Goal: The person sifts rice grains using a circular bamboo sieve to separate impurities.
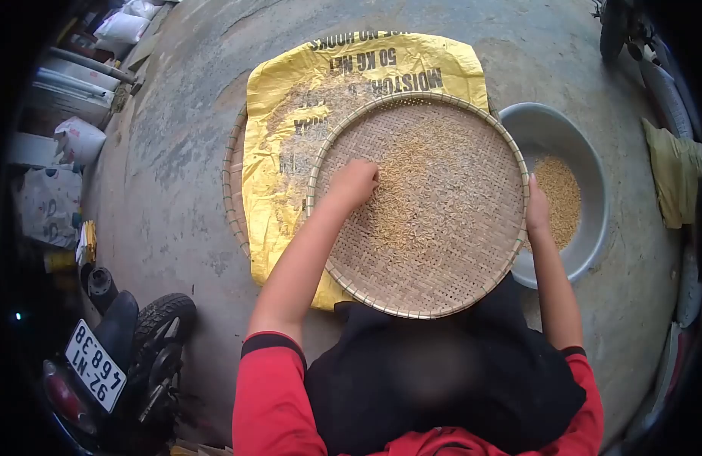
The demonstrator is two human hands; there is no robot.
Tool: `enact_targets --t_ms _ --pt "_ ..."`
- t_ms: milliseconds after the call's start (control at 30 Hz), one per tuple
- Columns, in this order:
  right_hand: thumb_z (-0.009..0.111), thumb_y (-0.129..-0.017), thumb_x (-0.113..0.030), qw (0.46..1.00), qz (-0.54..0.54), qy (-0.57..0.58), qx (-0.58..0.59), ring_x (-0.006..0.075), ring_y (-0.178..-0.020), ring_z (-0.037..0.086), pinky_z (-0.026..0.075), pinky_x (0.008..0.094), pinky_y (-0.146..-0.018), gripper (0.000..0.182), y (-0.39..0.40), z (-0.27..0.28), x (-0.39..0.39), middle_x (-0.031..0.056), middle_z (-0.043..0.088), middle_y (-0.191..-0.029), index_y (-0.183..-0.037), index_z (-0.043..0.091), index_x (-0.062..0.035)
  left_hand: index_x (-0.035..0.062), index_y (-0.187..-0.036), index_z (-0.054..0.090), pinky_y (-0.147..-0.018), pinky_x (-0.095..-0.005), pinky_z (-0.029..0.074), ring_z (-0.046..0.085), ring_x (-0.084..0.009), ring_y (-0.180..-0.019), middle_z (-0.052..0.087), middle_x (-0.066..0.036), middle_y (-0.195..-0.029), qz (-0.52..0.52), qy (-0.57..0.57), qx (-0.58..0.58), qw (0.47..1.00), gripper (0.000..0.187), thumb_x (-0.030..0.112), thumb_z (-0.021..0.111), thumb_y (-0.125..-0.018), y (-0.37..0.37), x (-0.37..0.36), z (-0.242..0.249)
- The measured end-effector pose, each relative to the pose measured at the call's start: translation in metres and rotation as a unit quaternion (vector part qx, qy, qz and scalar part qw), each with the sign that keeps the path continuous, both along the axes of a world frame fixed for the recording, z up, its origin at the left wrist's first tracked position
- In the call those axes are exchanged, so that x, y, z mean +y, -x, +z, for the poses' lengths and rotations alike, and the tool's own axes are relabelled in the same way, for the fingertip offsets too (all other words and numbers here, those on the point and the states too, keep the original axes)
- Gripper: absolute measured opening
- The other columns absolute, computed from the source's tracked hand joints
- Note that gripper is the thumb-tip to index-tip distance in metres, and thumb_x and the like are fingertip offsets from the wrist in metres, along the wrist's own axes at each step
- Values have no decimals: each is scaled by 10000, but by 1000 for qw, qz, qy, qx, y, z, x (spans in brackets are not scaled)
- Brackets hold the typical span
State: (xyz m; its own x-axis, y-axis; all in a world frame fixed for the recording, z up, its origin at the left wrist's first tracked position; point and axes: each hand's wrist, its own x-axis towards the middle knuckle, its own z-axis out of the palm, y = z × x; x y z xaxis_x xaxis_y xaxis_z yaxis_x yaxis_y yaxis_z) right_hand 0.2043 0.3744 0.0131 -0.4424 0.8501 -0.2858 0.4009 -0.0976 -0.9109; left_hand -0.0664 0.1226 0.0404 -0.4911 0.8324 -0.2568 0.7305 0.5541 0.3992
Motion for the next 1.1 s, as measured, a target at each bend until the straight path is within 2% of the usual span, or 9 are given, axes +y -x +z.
enact_targets --t_ms 267,333,400,433,533,733,867,1000,1100 --pt "363 -944 -461 1000 2 -1 -20 214 -855 594 437 335 -811 594 -2 -4 4 150 646 -919 -990 632 67 22 -854 604 -764 -394 489 604 -295 -882 617 -152 -886 -10 31 -17 999 125 143 616 -825 -3 21 11" --pt "366 -943 -463 1000 -10 1 -6 219 -853 594 437 338 -811 595 3 -1 -2 149 646 -917 -989 630 68 23 -963 549 -720 -329 484 599 -196 -913 608 -103 -1002 42 -60 -225 972 168 161 585 -873 -17 53 46" --pt "372 -941 -465 1000 14 23 -9 226 -866 591 431 337 -823 590 -2 2 1 144 646 -921 -996 630 63 26 -1185 477 -741 -300 493 585 -171 -1006 589 -104 -1137 -26 -247 -505 827 345 193 572 -899 -51 78 102" --pt "372 -941 -465 1000 2 17 -17 226 -866 591 431 337 -823 590 -4 1 3 144 646 -921 -996 630 63 26 -1185 477 -741 -300 493 585 -171 -1006 589 -104 -1137 -37 -246 -514 821 345 193 572 -899 -59 88 117" --pt "373 -944 -461 999 10 -8 -51 222 -899 585 423 326 -846 580 -4 -1 1 143 642 -952 -1026 625 55 30 -1338 386 -829 -284 484 578 -193 -1044 551 -128 -1227 -47 -265 -420 867 526 227 584 -892 -61 100 128" --pt "372 -951 -449 1000 3 22 -2 211 -928 571 414 315 -867 568 -1 2 -2 152 630 -1005 -1065 612 53 7 -837 603 -652 -302 474 598 -161 -703 642 -85 -765 102 -149 -159 971 187 182 665 -817 -5 35 24" --pt "371 -948 -453 1000 5 14 -1 211 -912 580 420 320 -850 572 0 4 -3 149 639 -985 -1047 622 51 17 -862 583 -612 -282 449 562 -115 -651 611 -50 -724 109 -72 -95 987 175 174 653 -830 3 1 6" --pt "364 -944 -465 1000 2 6 -30 214 -885 588 425 325 -832 587 -1 4 -2 150 648 -952 -1005 637 52 -5 -838 589 -647 -311 466 582 -158 -691 622 -99 -750 129 -87 -120 980 170 158 638 -830 2 -8 -8" --pt "362 -943 -468 999 9 28 -18 221 -881 587 424 326 -836 591 -1 0 1 155 647 -946 -998 639 50 16 -1011 572 -724 -314 480 612 -187 -802 637 -88 -907 175 -116 -272 939 223 197 573 -881 -8 17 6"
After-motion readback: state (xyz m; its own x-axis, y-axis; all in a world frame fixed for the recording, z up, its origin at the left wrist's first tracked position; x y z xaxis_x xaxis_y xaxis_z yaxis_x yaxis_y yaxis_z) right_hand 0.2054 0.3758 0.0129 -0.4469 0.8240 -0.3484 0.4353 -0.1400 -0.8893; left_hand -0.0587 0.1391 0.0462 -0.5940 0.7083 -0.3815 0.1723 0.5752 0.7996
